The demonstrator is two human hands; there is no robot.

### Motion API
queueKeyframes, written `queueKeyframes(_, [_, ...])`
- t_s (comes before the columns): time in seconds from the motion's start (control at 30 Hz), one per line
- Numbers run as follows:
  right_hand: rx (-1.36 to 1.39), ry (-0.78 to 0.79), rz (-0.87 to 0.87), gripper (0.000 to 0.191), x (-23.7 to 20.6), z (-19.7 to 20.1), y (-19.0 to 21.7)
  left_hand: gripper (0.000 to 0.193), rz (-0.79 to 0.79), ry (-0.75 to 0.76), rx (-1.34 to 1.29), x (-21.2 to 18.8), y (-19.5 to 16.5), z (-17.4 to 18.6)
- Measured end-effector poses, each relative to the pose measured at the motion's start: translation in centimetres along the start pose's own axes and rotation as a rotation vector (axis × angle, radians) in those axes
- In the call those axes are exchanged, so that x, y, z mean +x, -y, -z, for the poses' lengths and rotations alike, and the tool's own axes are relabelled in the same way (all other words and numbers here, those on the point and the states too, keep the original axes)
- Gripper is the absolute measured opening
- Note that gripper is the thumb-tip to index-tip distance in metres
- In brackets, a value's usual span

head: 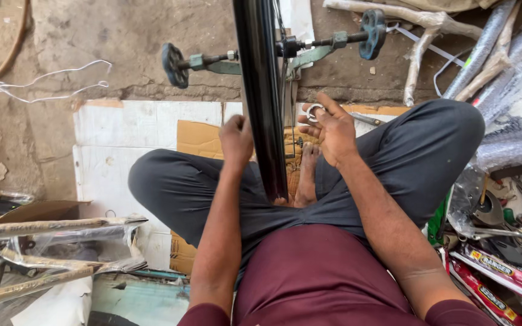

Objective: The person sits on the floor and works on a bicycle wheel, adjusting the spokes and hub using a small tool and by hand.

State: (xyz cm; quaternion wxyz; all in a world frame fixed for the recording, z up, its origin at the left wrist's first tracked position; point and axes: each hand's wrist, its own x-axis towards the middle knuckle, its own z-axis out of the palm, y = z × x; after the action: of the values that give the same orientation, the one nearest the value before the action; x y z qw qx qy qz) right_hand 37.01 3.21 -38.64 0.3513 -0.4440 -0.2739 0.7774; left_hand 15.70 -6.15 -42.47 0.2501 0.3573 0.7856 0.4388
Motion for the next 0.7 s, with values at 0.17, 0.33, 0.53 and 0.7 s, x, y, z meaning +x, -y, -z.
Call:
queueKeyframes(0.17, [-0.117,-0.011,0.001,0.056,-0.2,-0.6,0.3,0.020,-0.001,0.044,0.203,5.6,2.5,-2.0])
queueKeyframes(0.33, [-0.071,-0.038,-0.039,0.055,-0.6,-0.8,0.6,0.030,0.090,0.029,0.135,8.7,5.0,-5.1])
queueKeyframes(0.53, [-0.174,0.005,0.007,0.049,-0.8,0.3,0.0,0.027,0.060,0.111,0.057,11.1,6.9,-7.3])
queueKeyframes(0.7, [-0.277,-0.016,-0.031,0.047,-0.5,0.9,-0.6,0.035,0.156,0.225,-0.258,12.0,7.5,-6.9])
